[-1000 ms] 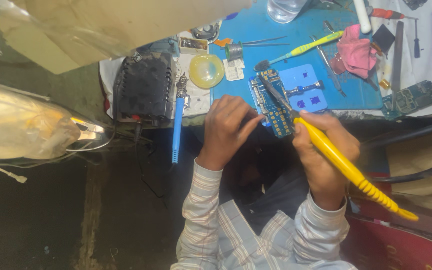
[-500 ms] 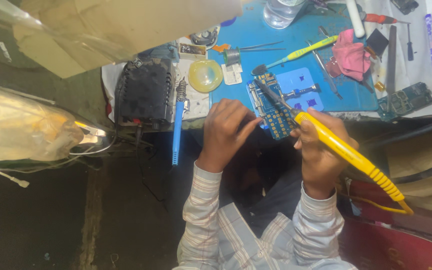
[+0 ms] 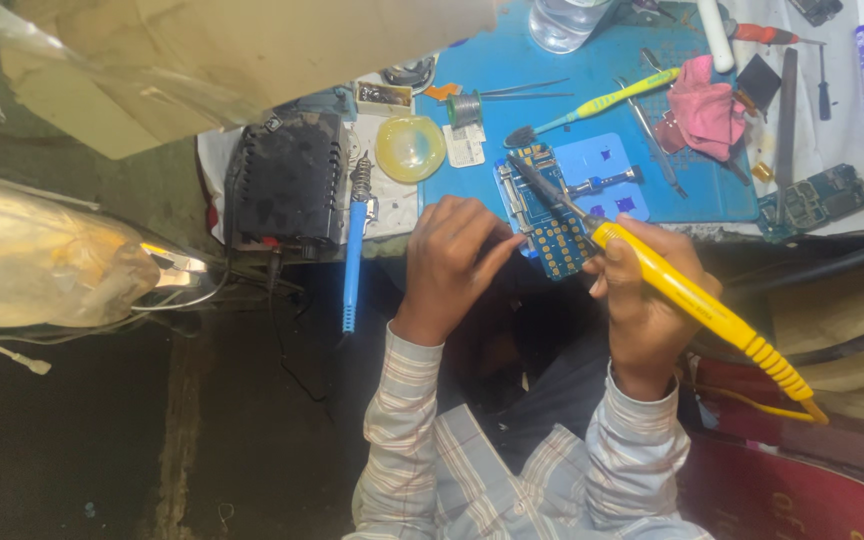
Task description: The person works on a phone motherboard clamped in a holder at a repair bench. They use tweezers and a soldering iron on the board, then heat it with a hot air gun, reposition the board, and finally pour liquid from a bottle onto it for cleaning.
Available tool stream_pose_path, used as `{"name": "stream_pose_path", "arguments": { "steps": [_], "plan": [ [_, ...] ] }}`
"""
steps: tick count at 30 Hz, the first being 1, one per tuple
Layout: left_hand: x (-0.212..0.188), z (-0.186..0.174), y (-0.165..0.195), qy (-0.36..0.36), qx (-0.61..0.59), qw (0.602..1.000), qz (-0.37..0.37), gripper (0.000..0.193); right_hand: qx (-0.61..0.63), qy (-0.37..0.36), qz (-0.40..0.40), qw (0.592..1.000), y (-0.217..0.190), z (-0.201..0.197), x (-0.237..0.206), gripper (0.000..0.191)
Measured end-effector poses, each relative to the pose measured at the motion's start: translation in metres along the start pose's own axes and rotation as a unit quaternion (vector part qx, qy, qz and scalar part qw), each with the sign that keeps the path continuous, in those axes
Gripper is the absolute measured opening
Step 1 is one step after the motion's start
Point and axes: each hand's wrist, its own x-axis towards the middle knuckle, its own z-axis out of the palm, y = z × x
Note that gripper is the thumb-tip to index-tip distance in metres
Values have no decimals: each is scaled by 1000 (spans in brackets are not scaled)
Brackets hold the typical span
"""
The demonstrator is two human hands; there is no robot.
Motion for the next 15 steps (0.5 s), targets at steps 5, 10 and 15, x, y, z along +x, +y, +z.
{"name": "stream_pose_path", "arguments": {
  "steps": [5,10,15],
  "plan": [
    [1,-1,1,0,1,1000,2,21,-13,4,-11,1000,-7,-1,-1,32],
    [-2,0,-1,1,6,1000,2,21,-22,10,-1,1000,-10,1,0,31],
    [-2,2,-3,-4,10,1000,-3,21,-17,11,27,999,-9,-2,0,28]
  ]
}}
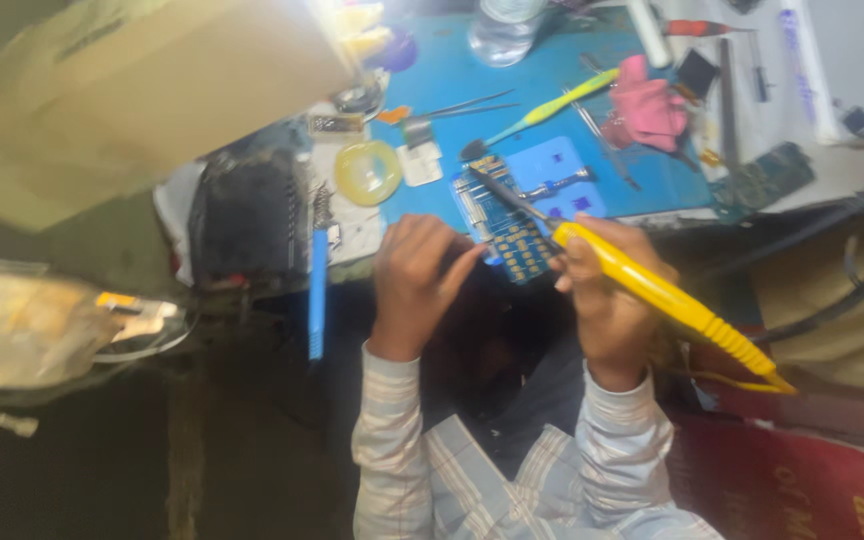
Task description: The person works on a phone motherboard clamped in a holder at a repair bench. They use tweezers and a soldering iron on the board, then heat it with a hot air gun, reposition the board, and finally pour liquid from a bottle onto it for cleaning.
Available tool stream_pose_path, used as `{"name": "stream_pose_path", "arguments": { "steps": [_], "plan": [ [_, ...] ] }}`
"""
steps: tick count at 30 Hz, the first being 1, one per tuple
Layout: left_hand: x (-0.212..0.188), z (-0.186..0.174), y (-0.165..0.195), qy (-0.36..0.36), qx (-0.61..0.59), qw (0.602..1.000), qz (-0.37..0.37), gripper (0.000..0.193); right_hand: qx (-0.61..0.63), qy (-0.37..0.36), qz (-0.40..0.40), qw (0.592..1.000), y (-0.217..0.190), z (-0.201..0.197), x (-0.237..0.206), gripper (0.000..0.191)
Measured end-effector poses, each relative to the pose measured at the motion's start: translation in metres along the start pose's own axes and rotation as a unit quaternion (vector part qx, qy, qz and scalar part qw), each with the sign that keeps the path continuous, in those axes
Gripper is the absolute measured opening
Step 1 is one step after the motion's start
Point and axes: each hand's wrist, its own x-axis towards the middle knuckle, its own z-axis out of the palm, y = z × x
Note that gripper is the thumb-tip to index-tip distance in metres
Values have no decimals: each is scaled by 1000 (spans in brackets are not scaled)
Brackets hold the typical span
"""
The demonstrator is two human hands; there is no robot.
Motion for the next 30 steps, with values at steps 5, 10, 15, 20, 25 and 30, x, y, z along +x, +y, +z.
{"name": "stream_pose_path", "arguments": {
  "steps": [5,10,15,20,25,30],
  "plan": [
    [-10,-7,24,63,-124,984,-115,23,192,131,-32,972,3,-5,-8,31],
    [-36,10,99,25,-288,927,-237,37,531,150,-19,834,5,-24,-37,31],
    [-31,37,138,-104,-459,874,-121,37,559,230,226,764,11,-36,-91,47],
    [-41,54,147,-164,-502,828,-187,38,656,178,284,676,35,-47,-117,39],
    [-56,76,147,-121,-459,859,-194,33,566,194,379,705,46,-55,-132,47],
    [-62,90,137,-59,-505,824,-248,24,599,-8,479,641,59,-91,-173,43]
  ]
}}
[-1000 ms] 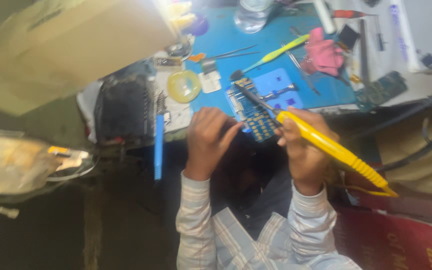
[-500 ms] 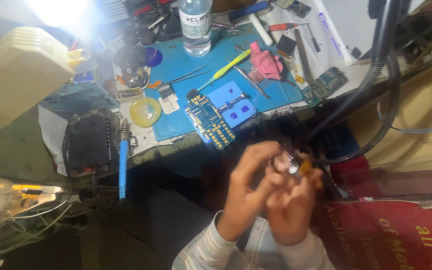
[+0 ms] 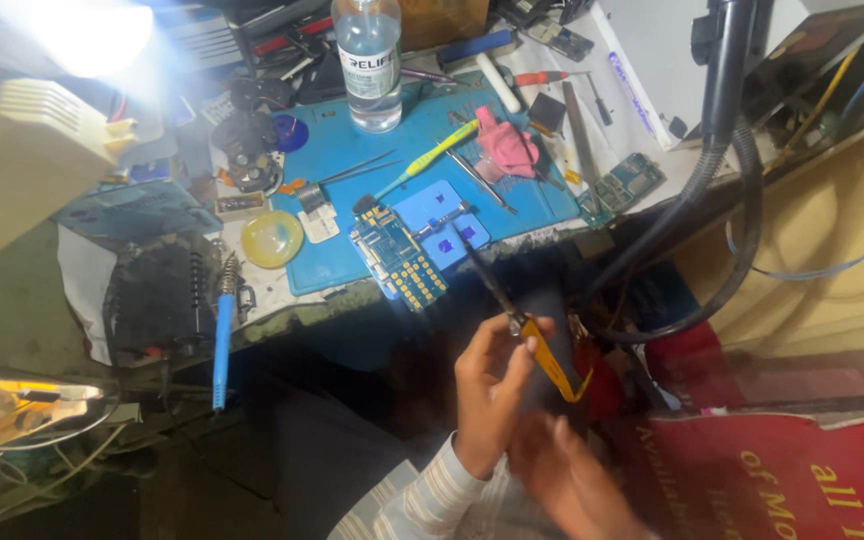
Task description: The person works on a phone motherboard clamped in a holder at a repair bench. They use tweezers and a soldering iron on the board, then heat it with a hot air gun, reposition the board, and finally pour liquid from a bottle onto it for cleaning.
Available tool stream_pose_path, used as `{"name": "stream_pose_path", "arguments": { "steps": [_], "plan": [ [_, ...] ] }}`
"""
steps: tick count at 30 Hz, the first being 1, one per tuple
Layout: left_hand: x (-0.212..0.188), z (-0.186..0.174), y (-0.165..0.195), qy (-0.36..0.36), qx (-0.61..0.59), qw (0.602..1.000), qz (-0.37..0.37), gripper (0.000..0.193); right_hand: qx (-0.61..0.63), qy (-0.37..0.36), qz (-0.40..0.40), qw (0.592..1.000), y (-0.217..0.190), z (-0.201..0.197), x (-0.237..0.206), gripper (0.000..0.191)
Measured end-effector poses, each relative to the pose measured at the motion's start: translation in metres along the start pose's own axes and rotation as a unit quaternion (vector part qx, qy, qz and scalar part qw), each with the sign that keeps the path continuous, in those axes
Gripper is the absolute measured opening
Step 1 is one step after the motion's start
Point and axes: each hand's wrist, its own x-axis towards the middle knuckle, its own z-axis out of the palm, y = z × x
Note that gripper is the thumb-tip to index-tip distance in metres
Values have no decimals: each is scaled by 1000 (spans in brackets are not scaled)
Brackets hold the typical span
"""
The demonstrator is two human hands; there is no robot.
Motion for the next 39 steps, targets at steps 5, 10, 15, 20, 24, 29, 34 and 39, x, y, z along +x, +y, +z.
{"name": "stream_pose_path", "arguments": {
  "steps": [5,10,15,20,24,29,34,39],
  "plan": [
    [-5,2,-19,35,-96,994,-42,25,-825,-133,40,548,-158,-39,-40,35],
    [-12,-1,-35,-4,-120,993,1,29,-792,247,-344,439,-332,-15,-12,48],
    [-12,-4,-42,2,-62,997,-42,30,-784,348,-401,323,-346,-26,29,48],
    [-9,-11,-43,15,-43,997,-69,30,-785,374,-382,313,-349,-19,78,47],
    [-12,-15,-42,21,-35,995,-95,28,-778,374,-398,312,-329,-25,80,47],
    [-11,-12,-39,3,-79,991,-112,26,-751,352,-465,311,-326,-3,56,47],
    [-15,-16,-39,-23,-59,987,-149,26,-708,182,-523,438,-244,21,26,46],
    [-20,-19,-47,-40,-59,986,-149,27,-664,165,-189,704,-25,-34,33,52]
  ]
}}
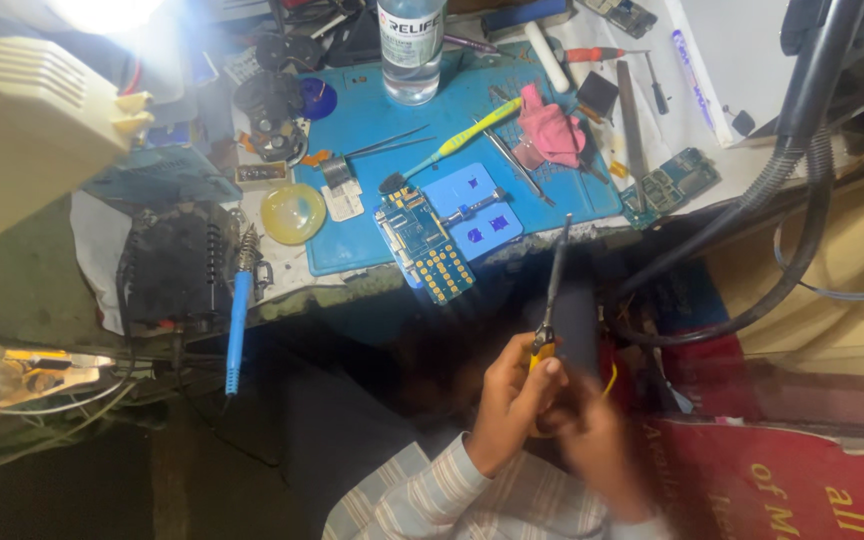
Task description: The person works on a phone motherboard clamped in a holder at a repair bench. They use tweezers and a soldering iron on the board, then heat it with a hot air gun, reposition the board, and finally pour liquid from a bottle onto it for cleaning.
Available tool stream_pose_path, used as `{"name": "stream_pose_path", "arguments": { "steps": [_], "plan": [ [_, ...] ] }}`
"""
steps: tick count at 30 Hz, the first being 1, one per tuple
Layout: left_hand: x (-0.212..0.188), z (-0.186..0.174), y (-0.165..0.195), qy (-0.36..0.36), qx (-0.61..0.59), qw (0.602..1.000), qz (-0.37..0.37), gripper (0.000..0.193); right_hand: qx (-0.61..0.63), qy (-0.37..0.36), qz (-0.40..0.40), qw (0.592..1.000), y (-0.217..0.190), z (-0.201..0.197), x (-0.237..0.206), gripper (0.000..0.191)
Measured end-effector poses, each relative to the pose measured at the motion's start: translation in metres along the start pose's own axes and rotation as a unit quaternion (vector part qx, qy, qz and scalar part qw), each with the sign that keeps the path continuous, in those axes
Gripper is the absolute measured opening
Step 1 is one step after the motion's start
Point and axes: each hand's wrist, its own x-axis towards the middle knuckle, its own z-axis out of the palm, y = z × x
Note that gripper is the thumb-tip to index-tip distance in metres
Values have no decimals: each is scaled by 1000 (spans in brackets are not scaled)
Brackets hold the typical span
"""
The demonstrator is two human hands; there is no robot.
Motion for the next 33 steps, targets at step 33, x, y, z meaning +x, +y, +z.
{"name": "stream_pose_path", "arguments": {
  "steps": [33],
  "plan": [
    [36,-148,-189,-49,528,844,-78,42,193,120,-114,967,46,20,53,29]
  ]
}}
